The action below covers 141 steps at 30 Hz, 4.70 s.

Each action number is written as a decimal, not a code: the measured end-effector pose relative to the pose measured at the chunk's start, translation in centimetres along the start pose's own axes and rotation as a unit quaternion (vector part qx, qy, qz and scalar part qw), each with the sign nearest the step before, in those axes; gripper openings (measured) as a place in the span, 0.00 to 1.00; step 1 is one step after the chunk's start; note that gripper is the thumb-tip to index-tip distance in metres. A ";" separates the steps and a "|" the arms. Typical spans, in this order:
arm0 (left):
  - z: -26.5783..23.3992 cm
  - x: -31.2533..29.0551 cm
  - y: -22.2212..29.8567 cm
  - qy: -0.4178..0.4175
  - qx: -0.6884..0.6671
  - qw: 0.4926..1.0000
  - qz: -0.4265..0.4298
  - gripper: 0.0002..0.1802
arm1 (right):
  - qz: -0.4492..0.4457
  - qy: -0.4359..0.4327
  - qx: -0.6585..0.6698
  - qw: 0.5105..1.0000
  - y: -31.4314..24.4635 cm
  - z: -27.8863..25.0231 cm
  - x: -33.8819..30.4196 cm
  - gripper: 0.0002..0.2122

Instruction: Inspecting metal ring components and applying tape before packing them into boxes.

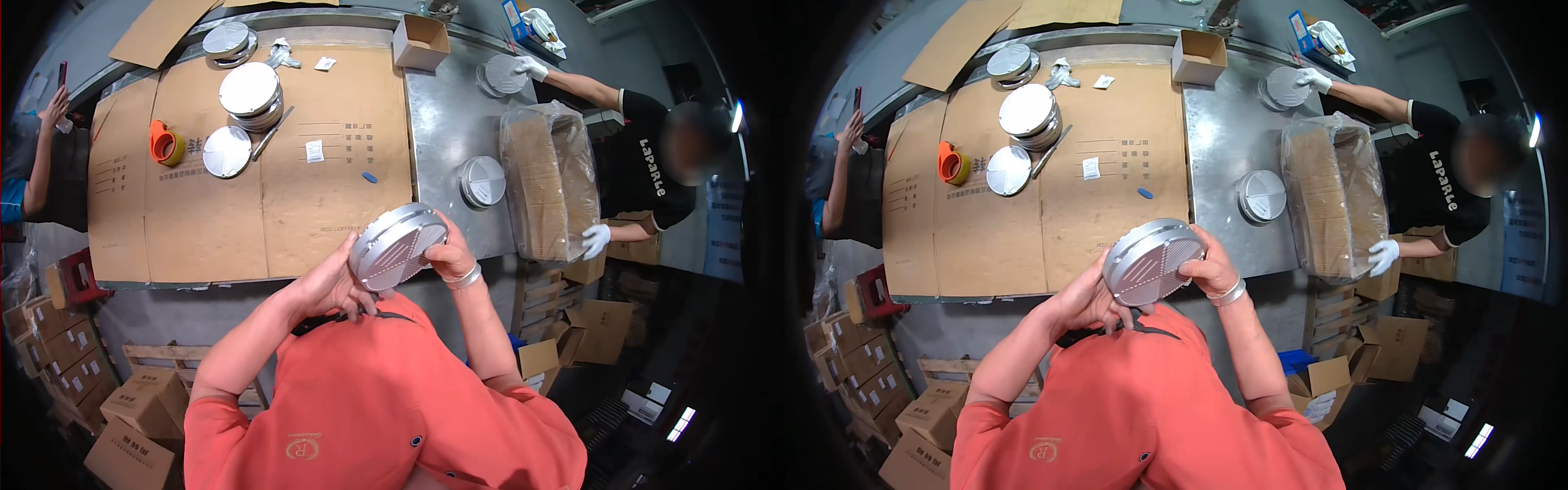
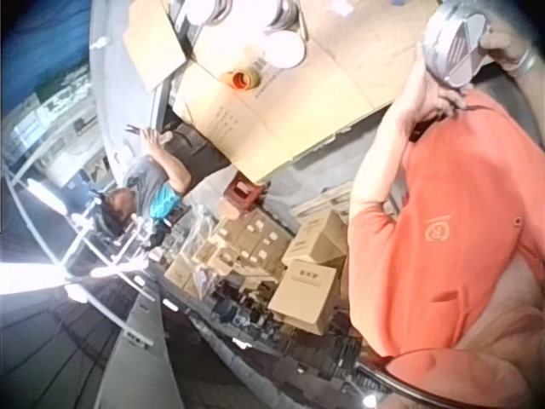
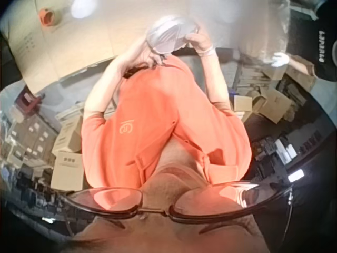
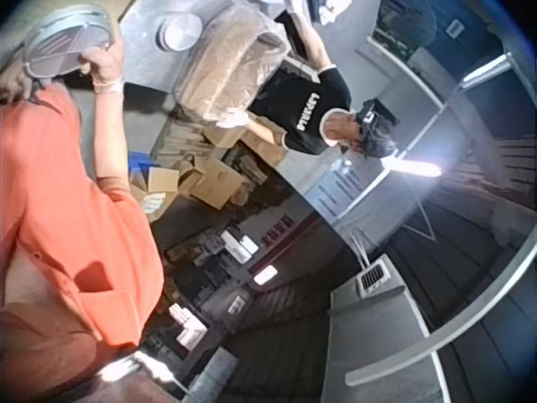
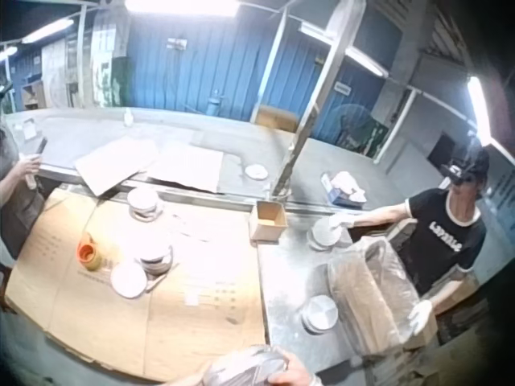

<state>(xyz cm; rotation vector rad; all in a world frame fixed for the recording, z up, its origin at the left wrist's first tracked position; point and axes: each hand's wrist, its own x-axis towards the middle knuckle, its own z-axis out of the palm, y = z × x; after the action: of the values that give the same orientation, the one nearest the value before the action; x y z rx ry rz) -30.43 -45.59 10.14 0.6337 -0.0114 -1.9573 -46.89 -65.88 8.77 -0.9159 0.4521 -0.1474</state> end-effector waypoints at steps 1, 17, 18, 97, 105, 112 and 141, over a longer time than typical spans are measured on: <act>0.2 0.1 0.1 -0.004 0.045 0.999 -0.003 0.43 | -0.009 -0.006 0.045 0.999 0.7 -0.6 0.0 0.31; 4.1 3.3 1.6 -0.088 0.189 0.977 0.036 0.25 | -0.029 -0.031 0.422 0.906 9.5 -5.8 -0.9 0.26; 4.1 3.6 1.3 -0.082 0.182 0.979 0.033 0.24 | -0.026 -0.055 0.447 0.893 9.6 -6.1 -0.8 0.27; -16.0 1.5 -0.6 0.367 0.672 0.557 0.322 0.20 | -0.015 -0.014 -0.546 0.837 11.1 4.6 14.5 0.08; -15.8 1.9 -0.8 0.361 0.673 0.553 0.333 0.21 | -0.006 -0.026 -0.547 0.837 10.5 4.0 14.4 0.09; -15.5 1.9 -0.8 0.364 0.696 0.538 0.307 0.20 | -0.129 -0.032 -0.593 0.794 12.8 6.3 14.4 0.09; -16.1 2.8 -0.4 0.379 0.657 0.566 0.322 0.47 | 0.003 0.026 -0.647 0.762 9.7 6.5 13.8 0.07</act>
<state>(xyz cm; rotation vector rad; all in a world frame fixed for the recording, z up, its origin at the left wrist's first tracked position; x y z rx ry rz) -24.72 -43.49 -4.99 2.0302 -1.0905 -0.4908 -32.29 -59.55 0.16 -2.2880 0.6005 0.1970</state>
